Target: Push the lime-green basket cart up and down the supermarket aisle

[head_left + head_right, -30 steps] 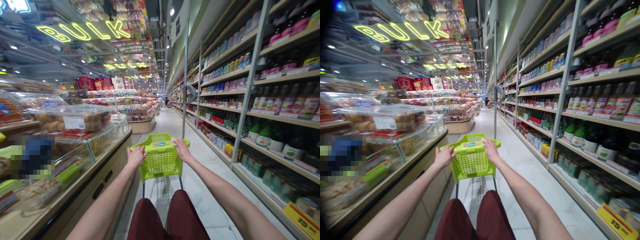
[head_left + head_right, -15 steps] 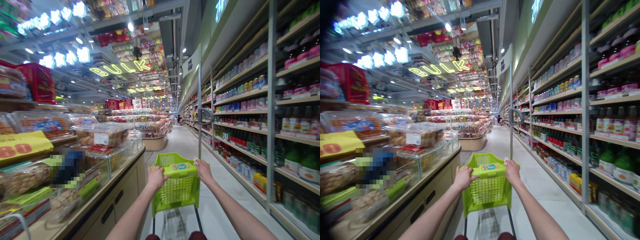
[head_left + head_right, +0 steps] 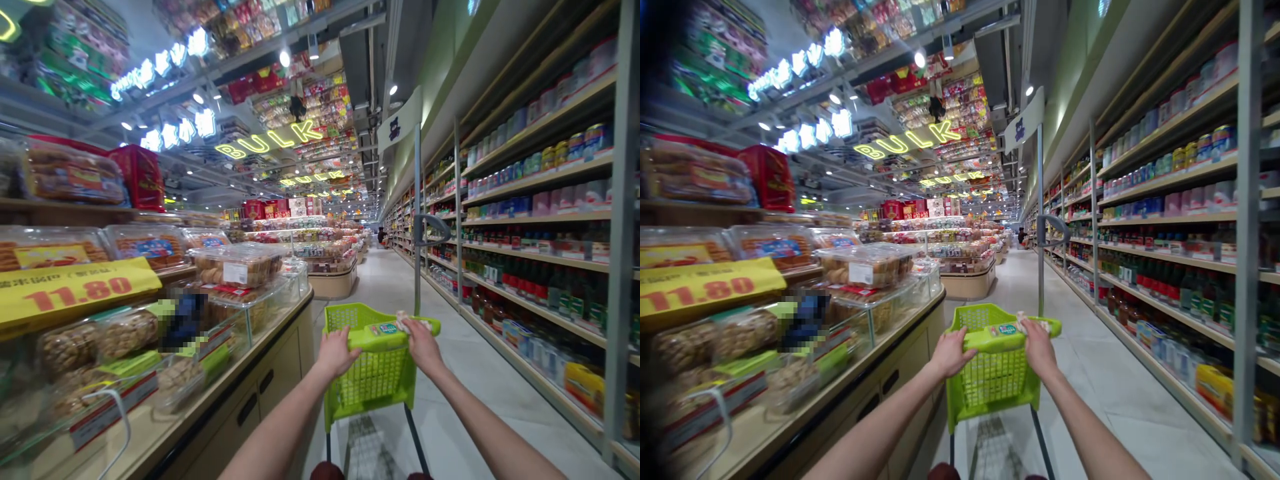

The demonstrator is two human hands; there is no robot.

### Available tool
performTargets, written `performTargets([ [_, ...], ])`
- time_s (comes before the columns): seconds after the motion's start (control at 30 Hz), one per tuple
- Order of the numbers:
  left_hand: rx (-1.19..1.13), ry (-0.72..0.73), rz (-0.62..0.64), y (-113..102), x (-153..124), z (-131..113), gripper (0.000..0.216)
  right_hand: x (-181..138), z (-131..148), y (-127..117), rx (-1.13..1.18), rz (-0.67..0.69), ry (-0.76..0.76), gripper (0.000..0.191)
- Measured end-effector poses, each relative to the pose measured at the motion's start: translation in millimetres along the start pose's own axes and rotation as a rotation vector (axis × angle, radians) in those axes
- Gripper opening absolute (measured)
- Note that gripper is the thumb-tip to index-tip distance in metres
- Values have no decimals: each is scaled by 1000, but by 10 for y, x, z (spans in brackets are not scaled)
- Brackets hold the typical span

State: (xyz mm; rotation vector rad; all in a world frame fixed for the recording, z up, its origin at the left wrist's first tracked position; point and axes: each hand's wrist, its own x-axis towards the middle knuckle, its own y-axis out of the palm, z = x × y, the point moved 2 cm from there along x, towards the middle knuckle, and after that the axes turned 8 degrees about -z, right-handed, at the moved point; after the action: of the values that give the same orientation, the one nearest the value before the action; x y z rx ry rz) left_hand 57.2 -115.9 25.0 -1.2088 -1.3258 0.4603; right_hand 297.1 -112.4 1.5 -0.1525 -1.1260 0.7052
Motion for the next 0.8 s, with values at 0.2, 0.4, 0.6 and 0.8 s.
performTargets([
  [0.2, 8, -30, 11, 57, 43, -25, 41, 237, 203, -21, 489, -38, 428, 53],
  [0.4, -42, -38, 5, 69, -5, -329, 41, 123, 333, 119, 16, 56, 60, 44],
  [0.6, -256, -9, 83, 74, 10, -226, 54, 16, 149, 13, -200, 113, -77, 42],
  [0.8, -204, 11, 102, 177, -4, -225, 51, -187, 384, -7, -72, 178, -220, 41],
])
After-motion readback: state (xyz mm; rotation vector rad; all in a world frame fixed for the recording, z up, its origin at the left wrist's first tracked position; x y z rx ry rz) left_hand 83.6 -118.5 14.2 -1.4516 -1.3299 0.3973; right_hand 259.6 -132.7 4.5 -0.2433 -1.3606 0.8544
